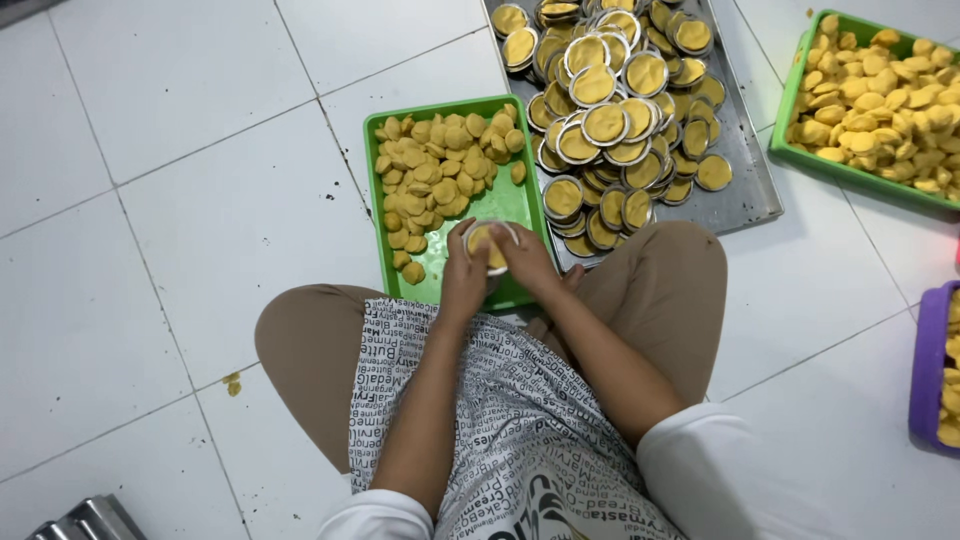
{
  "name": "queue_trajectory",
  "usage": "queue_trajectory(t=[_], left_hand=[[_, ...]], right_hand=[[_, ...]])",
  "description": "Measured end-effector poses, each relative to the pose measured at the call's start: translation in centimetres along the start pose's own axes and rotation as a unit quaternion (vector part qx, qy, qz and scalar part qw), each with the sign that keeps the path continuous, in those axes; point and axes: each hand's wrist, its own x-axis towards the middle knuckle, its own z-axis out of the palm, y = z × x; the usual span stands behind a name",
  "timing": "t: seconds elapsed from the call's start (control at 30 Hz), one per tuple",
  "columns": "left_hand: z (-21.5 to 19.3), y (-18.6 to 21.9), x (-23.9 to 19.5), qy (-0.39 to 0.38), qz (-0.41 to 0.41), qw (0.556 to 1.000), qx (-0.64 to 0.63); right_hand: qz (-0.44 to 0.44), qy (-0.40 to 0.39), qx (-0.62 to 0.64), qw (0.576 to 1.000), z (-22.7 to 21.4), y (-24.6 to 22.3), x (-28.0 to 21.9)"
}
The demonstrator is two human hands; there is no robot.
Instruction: The person sits on the floor and repeatedly picks up small yellow dough pieces from a green tray. They press each piece into a small round metal mold to shape it, then place the finished item onto a metal tray.
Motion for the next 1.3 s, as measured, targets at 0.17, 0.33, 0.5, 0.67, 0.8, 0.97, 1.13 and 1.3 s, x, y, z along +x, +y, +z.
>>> queue_trajectory(t=[0.17,0.33,0.5,0.67,0.8,0.97,1.13,1.3], left_hand=[[0.6,-0.7,0.3,0.031,-0.026,0.999,-0.012],[0.0,1.5,-0.5,-0.005,-0.042,0.999,0.006],[0.3,-1.0,0.8,0.021,-0.038,0.998,0.035],[-1.0,-3.4,2.1,-0.028,-0.044,0.998,0.018],[-0.9,-2.4,1.3,-0.027,-0.048,0.998,0.011],[-1.1,-4.6,2.8,0.084,-0.041,0.995,-0.033],[-1.1,-6.0,3.9,0.129,-0.071,0.987,-0.067],[-1.0,-6.3,4.2,0.159,-0.045,0.985,-0.055]], right_hand=[[0.07,-0.024,0.08,0.994,-0.6,0.2,0.3],[-0.016,-0.011,-0.001,1.0,-0.4,0.0,0.2],[0.044,0.013,0.11,0.993,-0.5,-0.1,0.3],[0.07,-0.061,0.053,0.994,-1.0,-1.1,0.0],[0.123,-0.084,0.018,0.989,-2.6,0.2,2.5],[0.114,0.129,0.15,0.974,-8.3,2.4,10.3],[0.1,0.188,0.397,0.893,-9.7,-4.5,7.2],[0.163,0.138,0.17,0.962,-5.6,-3.1,8.2]])
